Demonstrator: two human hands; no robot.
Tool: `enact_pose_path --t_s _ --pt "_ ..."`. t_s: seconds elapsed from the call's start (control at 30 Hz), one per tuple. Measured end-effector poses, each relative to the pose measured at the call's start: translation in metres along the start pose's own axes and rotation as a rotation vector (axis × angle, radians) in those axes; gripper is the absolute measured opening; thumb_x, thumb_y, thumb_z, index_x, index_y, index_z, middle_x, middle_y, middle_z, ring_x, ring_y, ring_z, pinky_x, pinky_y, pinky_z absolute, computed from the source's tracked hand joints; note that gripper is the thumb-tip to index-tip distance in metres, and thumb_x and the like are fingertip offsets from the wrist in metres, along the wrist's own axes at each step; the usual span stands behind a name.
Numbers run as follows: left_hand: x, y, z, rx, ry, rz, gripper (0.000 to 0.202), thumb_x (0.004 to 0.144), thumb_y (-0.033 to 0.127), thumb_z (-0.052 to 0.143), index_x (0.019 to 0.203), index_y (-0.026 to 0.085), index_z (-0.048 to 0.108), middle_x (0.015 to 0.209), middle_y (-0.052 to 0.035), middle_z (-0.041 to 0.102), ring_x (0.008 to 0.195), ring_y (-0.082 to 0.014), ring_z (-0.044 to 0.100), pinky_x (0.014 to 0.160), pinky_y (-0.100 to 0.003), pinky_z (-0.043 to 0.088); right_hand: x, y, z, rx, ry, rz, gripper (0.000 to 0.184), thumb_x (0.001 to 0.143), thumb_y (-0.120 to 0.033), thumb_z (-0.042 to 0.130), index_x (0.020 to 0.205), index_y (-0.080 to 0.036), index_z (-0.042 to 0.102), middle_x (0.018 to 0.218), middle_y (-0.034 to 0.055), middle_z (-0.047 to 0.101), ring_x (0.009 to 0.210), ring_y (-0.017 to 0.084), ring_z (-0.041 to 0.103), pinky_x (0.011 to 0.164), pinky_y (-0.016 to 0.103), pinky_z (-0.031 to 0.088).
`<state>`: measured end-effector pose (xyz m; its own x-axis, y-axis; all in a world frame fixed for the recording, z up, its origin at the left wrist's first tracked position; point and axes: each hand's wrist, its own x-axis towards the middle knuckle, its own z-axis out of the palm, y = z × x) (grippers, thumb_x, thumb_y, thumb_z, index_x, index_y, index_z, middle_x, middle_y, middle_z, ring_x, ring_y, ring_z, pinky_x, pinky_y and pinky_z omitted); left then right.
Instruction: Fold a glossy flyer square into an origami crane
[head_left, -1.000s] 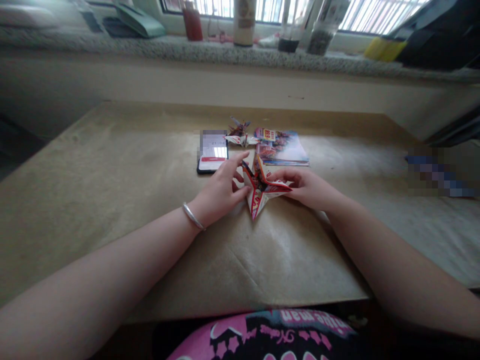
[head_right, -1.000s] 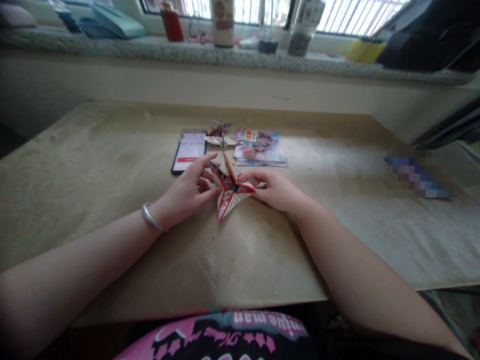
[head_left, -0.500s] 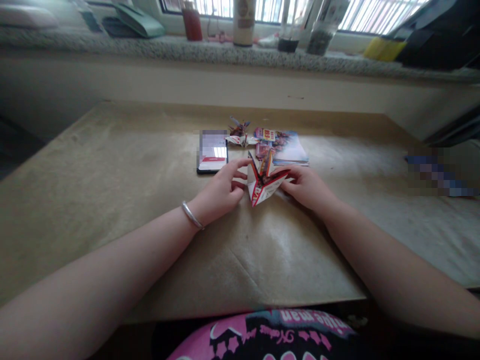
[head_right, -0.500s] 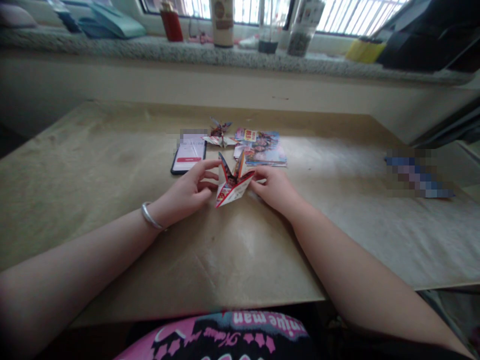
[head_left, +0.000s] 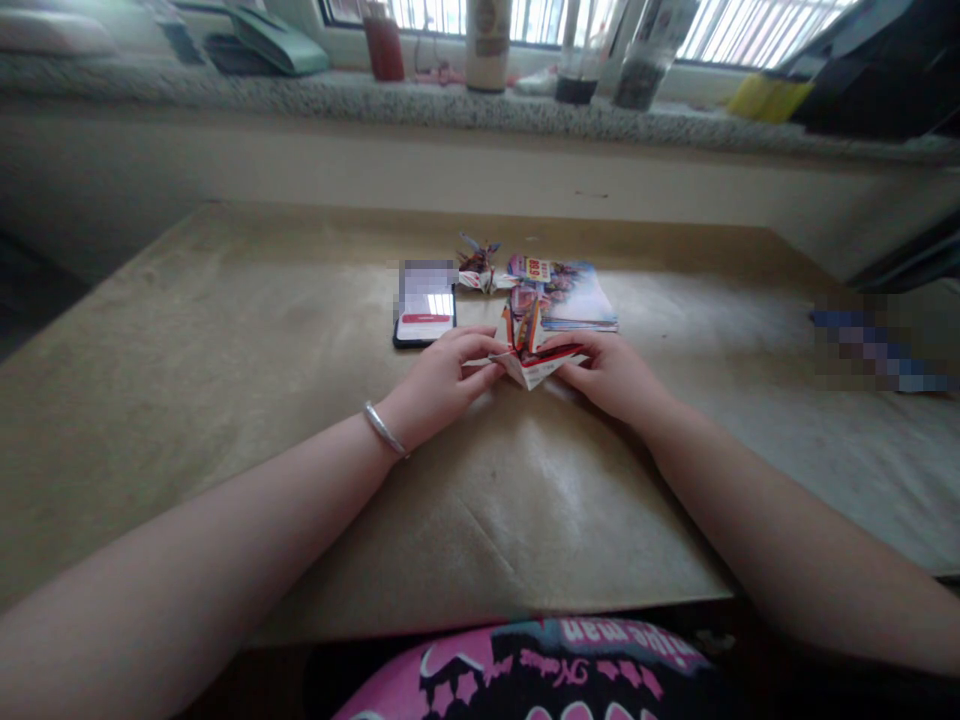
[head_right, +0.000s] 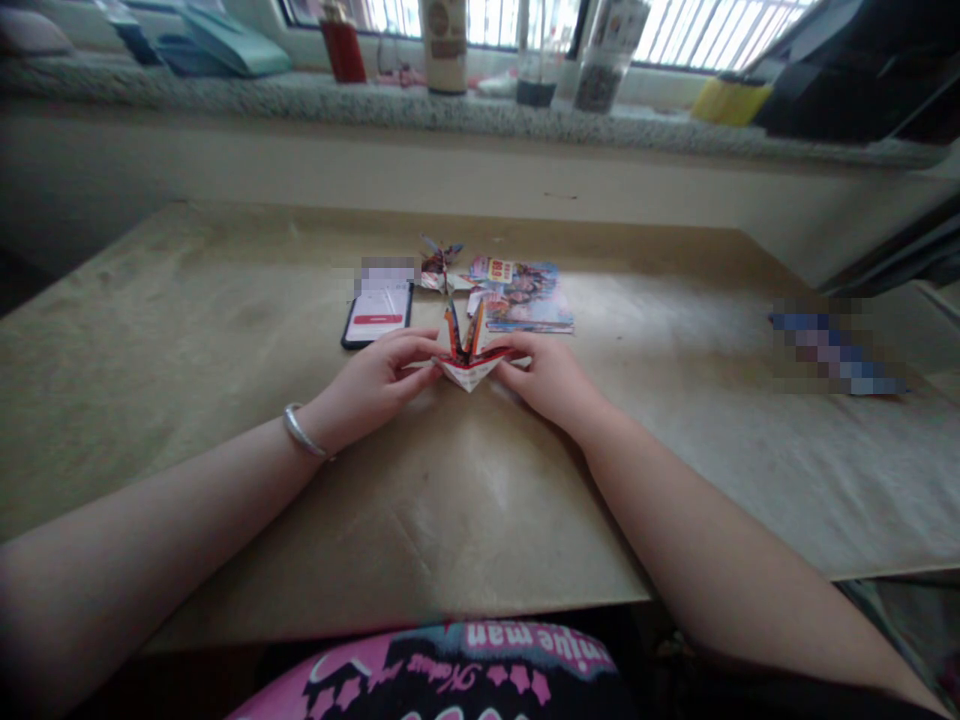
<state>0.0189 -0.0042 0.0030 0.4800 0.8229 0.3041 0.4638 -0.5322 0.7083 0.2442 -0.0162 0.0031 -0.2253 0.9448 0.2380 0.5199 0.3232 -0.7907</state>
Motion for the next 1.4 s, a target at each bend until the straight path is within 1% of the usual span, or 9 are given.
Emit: enact_pose_path --t_s 0.2,0.4,0.63,0.77,0.9,1.03,1.13,1.27,1.4 --pt "0.000 0.000 0.000 -0.019 0.020 -0.026 0.016 0.085 0.021 0.061 0.096 0.017 0.070 0.116 -0.0088 0.062 0.111 -0.0196 0.058 0.100 -0.042 0.046 0.000 -0.002 0.002 -0.015 0.005 0.012 0.018 0.079 -0.021 0.058 0.090 -0.018 0.071 0.095 0.0053 0.074 0.083 0.017 0.067 0.076 0.030 0.054" --pt "0.001 -0.003 0.006 -0.254 -0.020 -0.065 0.020 0.081 0.021 0.063 0.099 0.014 0.068 0.119 -0.0113 0.060 0.111 -0.0191 0.060 0.098 -0.039 0.050 0.000 0.000 0.004 0.025 0.008 0.021 0.016 0.077 -0.023 0.059 0.087 -0.018 0.071 0.092 0.0066 0.073 0.083 0.018 0.067 0.073 0.031 0.054" --pt "0.001 -0.002 0.005 -0.300 -0.025 -0.088 0.009 0.081 0.018 0.062 0.086 0.013 0.067 0.120 -0.0117 0.062 0.118 -0.0217 0.057 0.102 -0.041 0.047 0.000 -0.002 0.006 0.077 -0.046 0.039 0.017 0.082 -0.030 0.059 0.087 -0.019 0.071 0.091 0.0049 0.073 0.081 0.018 0.065 0.078 0.033 0.051" --pt "0.003 0.001 0.005 -0.401 0.004 -0.118 0.011 0.080 0.024 0.063 0.082 0.013 0.063 0.110 -0.0096 0.067 0.100 -0.0190 0.064 0.093 -0.037 0.051 0.000 -0.005 0.008 0.155 -0.034 0.113 0.021 0.081 -0.036 0.061 0.083 -0.018 0.070 0.083 0.0034 0.072 0.072 0.015 0.062 0.070 0.029 0.048" --pt "0.003 0.007 0.005 -0.489 0.055 -0.185 0.019 0.079 0.030 0.065 0.085 0.014 0.061 0.089 -0.0050 0.068 0.082 -0.0152 0.065 0.079 -0.030 0.053 0.000 -0.010 0.014 0.252 0.039 0.174 0.022 0.075 -0.039 0.066 0.078 -0.017 0.067 0.072 0.0012 0.068 0.058 0.010 0.054 0.058 0.025 0.043" --pt "0.003 0.013 0.005 -0.516 0.085 -0.216 0.025 0.075 0.035 0.071 0.082 0.014 0.060 0.079 -0.0019 0.065 0.074 -0.0129 0.062 0.072 -0.026 0.051 0.000 -0.013 0.019 0.318 0.120 0.174 0.026 0.069 -0.042 0.071 0.075 -0.019 0.060 0.072 0.0002 0.065 0.062 0.011 0.055 0.058 0.025 0.043" --pt "0.003 0.014 0.006 -0.545 0.101 -0.229 0.025 0.074 0.033 0.073 0.080 0.014 0.058 0.075 0.0003 0.063 0.070 -0.0107 0.060 0.069 -0.024 0.050 0.000 -0.013 0.020 0.328 0.139 0.158 0.027 0.069 -0.042 0.071 0.075 -0.020 0.057 0.075 0.0005 0.064 0.067 0.012 0.056 0.060 0.026 0.046" --pt "0.004 0.011 0.007 -0.648 0.114 -0.253 0.027 0.072 0.025 0.075 0.081 0.014 0.052 0.077 0.0013 0.064 0.071 -0.0096 0.062 0.072 -0.024 0.051 -0.001 -0.012 0.021 0.357 0.120 0.165 0.027 0.071 -0.042 0.070 0.075 -0.020 0.055 0.074 -0.0007 0.063 0.065 0.011 0.056 0.058 0.026 0.047" --pt "0.005 0.008 0.007 -0.749 0.111 -0.313 0.037 0.067 0.022 0.079 0.088 0.015 0.049 0.089 -0.0024 0.068 0.082 -0.0125 0.066 0.081 -0.028 0.052 -0.001 -0.013 0.022 0.429 0.128 0.203 0.031 0.067 -0.039 0.074 0.081 -0.021 0.052 0.072 -0.0031 0.061 0.061 0.010 0.057 0.058 0.026 0.050"
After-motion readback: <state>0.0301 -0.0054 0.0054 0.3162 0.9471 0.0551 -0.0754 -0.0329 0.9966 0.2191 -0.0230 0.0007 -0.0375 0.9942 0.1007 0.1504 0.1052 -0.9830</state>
